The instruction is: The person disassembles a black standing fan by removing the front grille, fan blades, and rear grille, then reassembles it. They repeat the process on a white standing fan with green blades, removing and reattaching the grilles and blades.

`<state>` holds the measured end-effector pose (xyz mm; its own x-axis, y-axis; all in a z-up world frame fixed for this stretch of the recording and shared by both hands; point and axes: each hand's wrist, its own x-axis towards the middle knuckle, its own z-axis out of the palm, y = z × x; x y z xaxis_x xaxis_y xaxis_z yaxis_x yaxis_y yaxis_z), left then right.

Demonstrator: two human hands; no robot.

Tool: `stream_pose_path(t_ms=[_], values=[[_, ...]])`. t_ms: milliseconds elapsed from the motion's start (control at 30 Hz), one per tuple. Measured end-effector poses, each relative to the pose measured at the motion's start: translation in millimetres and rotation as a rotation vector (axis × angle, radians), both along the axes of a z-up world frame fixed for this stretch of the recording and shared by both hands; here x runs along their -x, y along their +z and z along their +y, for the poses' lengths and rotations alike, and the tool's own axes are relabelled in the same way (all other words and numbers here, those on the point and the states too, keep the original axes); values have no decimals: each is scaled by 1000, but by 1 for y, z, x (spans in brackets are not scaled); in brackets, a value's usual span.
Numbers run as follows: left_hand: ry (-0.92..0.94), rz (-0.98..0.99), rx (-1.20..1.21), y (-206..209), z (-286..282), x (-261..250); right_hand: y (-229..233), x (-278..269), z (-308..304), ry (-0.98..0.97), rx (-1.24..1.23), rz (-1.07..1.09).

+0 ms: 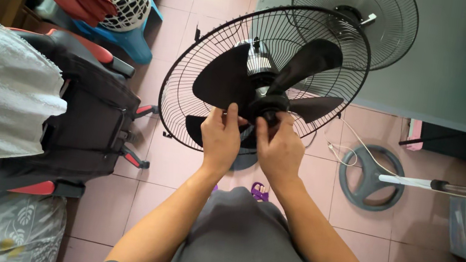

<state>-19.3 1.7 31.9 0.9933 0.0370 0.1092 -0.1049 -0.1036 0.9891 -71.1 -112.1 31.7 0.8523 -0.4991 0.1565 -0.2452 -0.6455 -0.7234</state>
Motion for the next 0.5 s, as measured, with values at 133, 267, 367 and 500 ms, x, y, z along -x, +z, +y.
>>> stream_pose_path(t_ms=[133,267,367,500], values=[[2,-23,-4,1,-1,-2,2,1,2,101,361,-364],[15,-39,-40,5,1,0,4,4,5,122,281,-499],[9,-42,-59,7,1,2,2,2,0,-23,-103,104],[14,-45,-8,7,0,2,0,-1,-1,124,278,-326]])
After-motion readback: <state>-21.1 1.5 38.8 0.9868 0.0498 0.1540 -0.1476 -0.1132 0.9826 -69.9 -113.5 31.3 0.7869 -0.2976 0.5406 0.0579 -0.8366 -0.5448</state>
